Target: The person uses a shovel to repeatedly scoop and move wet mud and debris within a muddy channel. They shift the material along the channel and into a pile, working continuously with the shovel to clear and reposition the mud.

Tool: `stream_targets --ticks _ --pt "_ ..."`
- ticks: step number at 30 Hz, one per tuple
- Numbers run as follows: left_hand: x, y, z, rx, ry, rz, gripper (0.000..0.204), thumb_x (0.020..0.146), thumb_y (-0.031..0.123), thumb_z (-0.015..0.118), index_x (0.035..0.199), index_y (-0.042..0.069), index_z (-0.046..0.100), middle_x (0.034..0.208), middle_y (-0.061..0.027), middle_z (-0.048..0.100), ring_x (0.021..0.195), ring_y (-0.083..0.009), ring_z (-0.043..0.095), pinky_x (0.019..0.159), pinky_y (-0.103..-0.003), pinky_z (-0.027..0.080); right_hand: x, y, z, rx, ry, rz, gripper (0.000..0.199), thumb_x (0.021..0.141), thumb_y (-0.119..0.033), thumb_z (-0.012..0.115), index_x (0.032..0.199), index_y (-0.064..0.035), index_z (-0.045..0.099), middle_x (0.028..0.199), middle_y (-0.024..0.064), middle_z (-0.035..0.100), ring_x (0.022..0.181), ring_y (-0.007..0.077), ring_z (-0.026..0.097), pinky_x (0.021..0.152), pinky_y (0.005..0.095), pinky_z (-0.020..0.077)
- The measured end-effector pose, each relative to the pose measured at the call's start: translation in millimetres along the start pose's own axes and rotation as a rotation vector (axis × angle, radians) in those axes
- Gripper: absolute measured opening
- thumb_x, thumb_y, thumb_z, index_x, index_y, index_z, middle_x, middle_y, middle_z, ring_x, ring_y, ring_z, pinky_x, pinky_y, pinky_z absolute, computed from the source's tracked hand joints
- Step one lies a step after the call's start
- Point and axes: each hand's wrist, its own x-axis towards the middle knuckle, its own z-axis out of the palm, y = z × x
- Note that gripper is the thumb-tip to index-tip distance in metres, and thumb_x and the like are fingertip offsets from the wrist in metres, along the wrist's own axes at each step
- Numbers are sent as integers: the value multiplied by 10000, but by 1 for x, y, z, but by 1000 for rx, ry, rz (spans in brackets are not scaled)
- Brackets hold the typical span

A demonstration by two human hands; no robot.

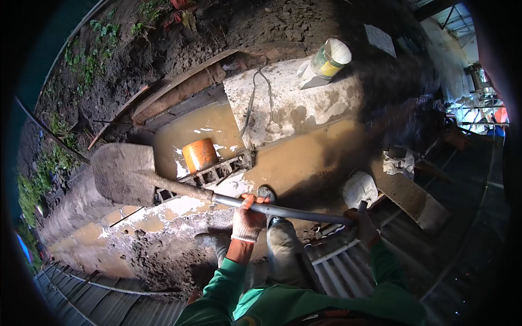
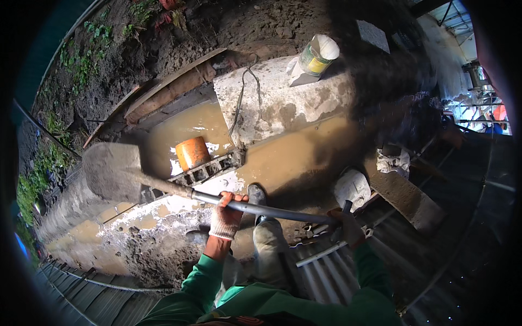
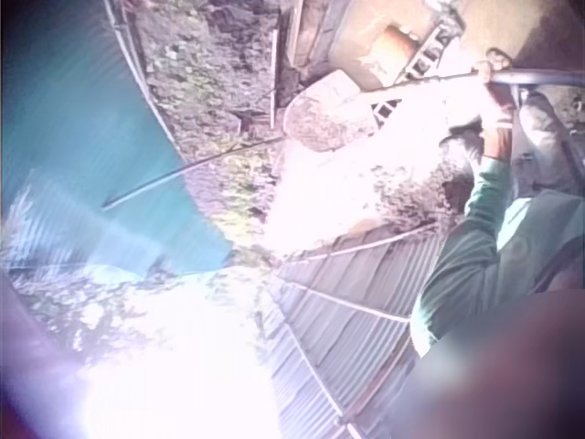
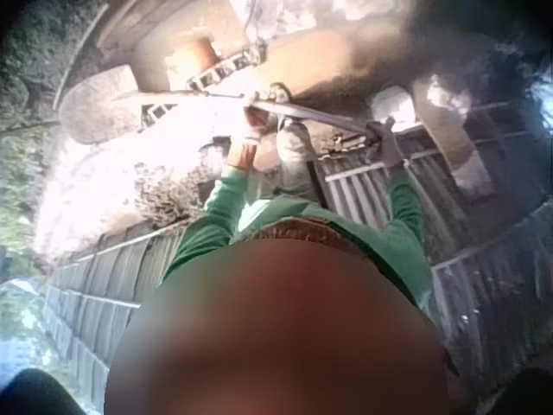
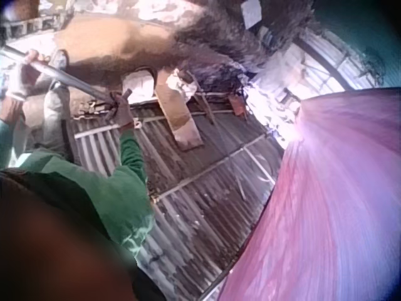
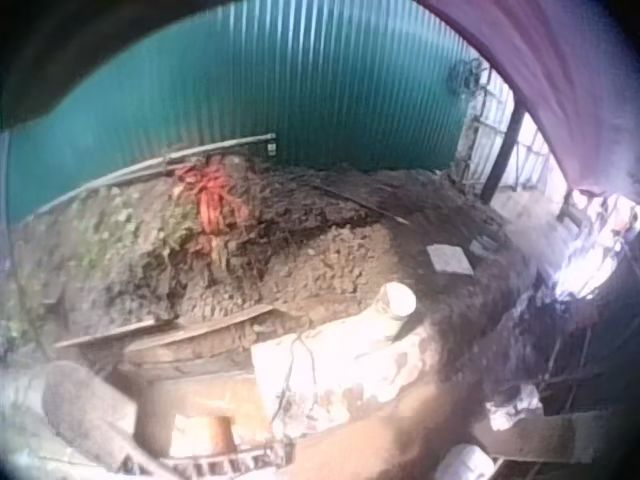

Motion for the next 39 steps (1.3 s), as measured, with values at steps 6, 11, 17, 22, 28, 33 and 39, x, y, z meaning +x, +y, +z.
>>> stream_targets --ticks 6,11,17,22,28,33,39 --pt "-50 91 -170 -172 677 186 244 993 242 653 796 122 574 626 -25 563 583 -205 580 686 -397 598 -46 14 152 -228 -185 175 255 965 -204 672 1107 8 689 897 75 691 673 148 658 597 294 526" --pt "-98 140 -253 -427 500 346 307 1018 221 618 748 92 548 604 -75 517 550 -259 522 618 -391 529 -95 49 277 -485 -165 32 200 942 -124 663 1078 24 675 900 99 698 639 150 666 553 268 498" --pt "-162 225 -289 -602 532 426 160 947 79 670 863 74 534 667 -58 540 545 -233 573 620 -425 610 -148 121 407 -813 -458 -436 263 973 -203 651 1072 41 651 925 108 675 644 198 699 575 295 542" --pt "-249 323 -321 -788 467 555 103 973 66 629 914 65 544 704 -48 550 572 -222 587 662 -399 630 -244 199 558 -1212 -672 -846 180 900 -149 693 981 10 713 964 141 694 697 278 713 658 346 566" --pt "-385 407 -411 -777 314 566 196 989 189 626 833 91 559 636 -40 543 538 -220 543 531 -331 501 -359 323 744 -1819 -1381 -1519 260 778 -176 729 1009 -56 737 1235 148 665 1188 370 607 1006 497 477" --pt "-462 436 -474 -917 328 477 225 1027 310 599 911 117 606 628 3 577 513 -166 558 474 -297 454 -408 411 822 -2259 -1927 -1334 266 872 -213 612 1056 -43 704 1262 144 639 1293 329 544 1093 465 400" --pt "-508 493 -479 -891 397 539 268 1044 358 573 937 114 605 602 4 574 496 -147 554 460 -287 448 -441 445 895 -2318 -2117 -1091 258 857 -168 600 1062 -25 666 1199 207 612 1227 389 553 1057 513 443"
